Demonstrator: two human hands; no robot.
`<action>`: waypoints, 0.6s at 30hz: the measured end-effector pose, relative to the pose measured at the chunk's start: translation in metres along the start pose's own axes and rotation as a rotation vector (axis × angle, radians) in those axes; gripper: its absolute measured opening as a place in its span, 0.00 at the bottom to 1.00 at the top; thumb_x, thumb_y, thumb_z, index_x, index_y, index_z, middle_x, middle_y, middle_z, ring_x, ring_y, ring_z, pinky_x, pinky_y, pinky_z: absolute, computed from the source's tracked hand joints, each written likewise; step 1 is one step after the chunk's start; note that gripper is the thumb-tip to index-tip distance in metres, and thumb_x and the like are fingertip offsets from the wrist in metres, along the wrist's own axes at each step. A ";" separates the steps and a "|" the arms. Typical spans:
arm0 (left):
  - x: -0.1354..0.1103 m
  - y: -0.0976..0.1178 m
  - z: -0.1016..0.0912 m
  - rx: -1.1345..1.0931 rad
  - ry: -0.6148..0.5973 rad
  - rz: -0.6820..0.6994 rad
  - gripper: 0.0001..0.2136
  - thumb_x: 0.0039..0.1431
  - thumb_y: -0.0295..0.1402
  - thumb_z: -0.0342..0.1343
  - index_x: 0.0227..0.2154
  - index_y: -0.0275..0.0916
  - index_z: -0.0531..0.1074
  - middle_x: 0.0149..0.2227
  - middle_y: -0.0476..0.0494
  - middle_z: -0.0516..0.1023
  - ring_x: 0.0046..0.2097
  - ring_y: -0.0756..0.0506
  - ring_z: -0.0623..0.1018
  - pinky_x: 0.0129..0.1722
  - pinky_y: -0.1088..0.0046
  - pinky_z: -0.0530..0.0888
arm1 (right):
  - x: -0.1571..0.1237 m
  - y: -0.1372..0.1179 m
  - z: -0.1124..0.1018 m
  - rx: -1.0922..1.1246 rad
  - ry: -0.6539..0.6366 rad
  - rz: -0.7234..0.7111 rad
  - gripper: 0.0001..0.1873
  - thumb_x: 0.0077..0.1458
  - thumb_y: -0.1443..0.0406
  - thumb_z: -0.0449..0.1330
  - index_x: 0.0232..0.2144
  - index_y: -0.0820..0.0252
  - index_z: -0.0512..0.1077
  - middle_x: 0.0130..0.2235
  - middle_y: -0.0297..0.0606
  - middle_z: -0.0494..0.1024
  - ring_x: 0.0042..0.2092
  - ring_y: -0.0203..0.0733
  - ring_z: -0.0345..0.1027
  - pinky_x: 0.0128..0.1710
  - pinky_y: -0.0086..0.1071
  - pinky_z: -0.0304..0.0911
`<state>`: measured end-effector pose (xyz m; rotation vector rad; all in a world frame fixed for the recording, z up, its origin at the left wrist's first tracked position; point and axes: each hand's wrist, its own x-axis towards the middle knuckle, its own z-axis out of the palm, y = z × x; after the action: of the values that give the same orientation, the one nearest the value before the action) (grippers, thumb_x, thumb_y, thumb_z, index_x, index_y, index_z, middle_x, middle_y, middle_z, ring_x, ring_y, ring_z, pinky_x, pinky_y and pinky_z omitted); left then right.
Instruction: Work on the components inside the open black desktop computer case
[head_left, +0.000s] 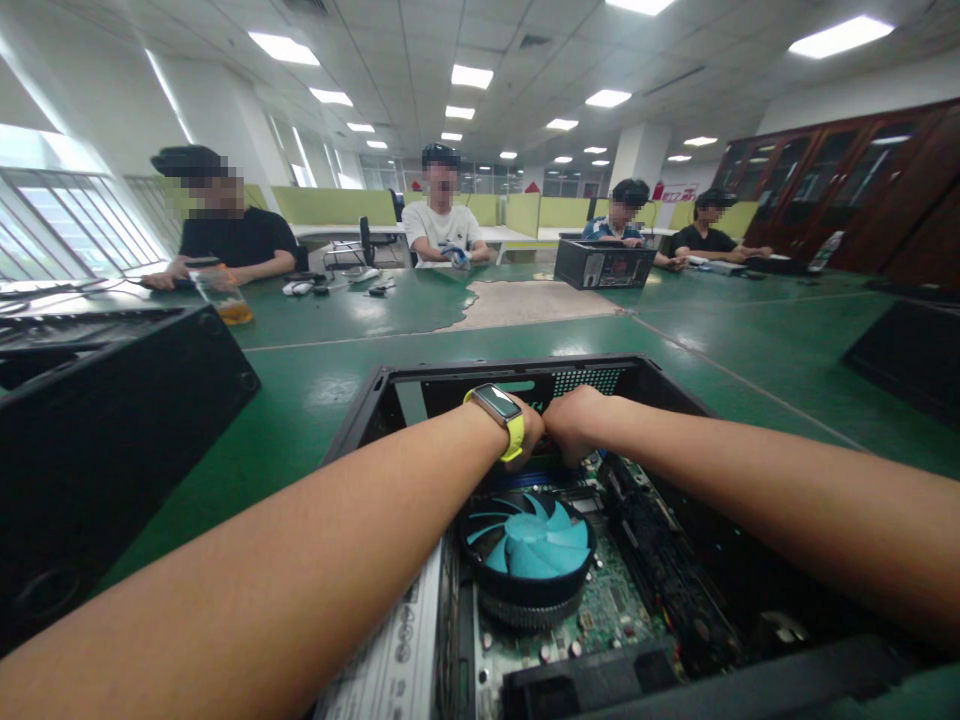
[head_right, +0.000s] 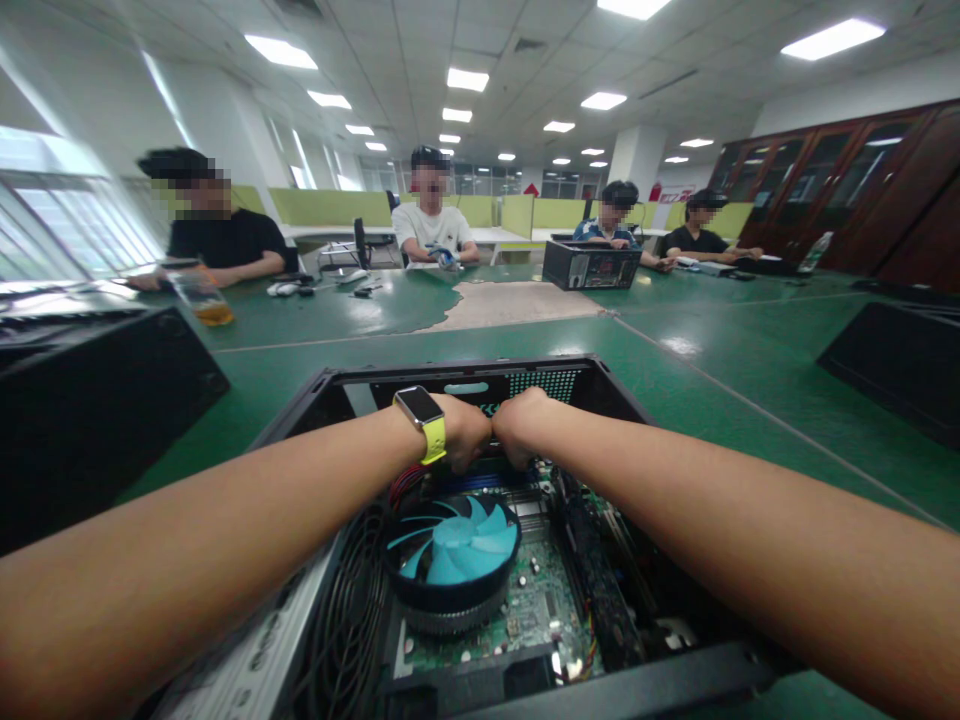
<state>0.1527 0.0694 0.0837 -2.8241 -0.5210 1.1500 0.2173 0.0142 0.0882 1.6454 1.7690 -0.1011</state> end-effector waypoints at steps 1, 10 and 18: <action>0.001 0.000 0.000 -0.009 -0.005 -0.002 0.20 0.33 0.31 0.65 0.36 0.39 0.78 0.40 0.41 0.79 0.39 0.39 0.76 0.37 0.68 0.73 | 0.000 0.000 0.000 0.005 0.000 0.003 0.29 0.36 0.62 0.64 0.46 0.62 0.73 0.46 0.48 0.75 0.45 0.54 0.70 0.38 0.39 0.67; 0.006 -0.002 0.002 -0.045 -0.013 0.010 0.17 0.32 0.31 0.66 0.32 0.37 0.78 0.37 0.41 0.79 0.37 0.39 0.76 0.35 0.68 0.73 | 0.004 0.000 0.004 0.005 -0.005 0.000 0.35 0.31 0.59 0.68 0.47 0.61 0.72 0.47 0.48 0.75 0.46 0.55 0.69 0.39 0.39 0.67; 0.010 -0.004 0.002 -0.060 -0.023 0.004 0.17 0.33 0.31 0.66 0.32 0.35 0.78 0.37 0.40 0.79 0.38 0.38 0.77 0.36 0.67 0.74 | 0.004 -0.002 0.004 0.013 0.002 -0.009 0.32 0.33 0.60 0.67 0.46 0.60 0.73 0.44 0.48 0.76 0.45 0.55 0.70 0.38 0.40 0.68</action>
<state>0.1564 0.0762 0.0763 -2.8668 -0.5603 1.1884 0.2170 0.0154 0.0822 1.6474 1.7808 -0.1153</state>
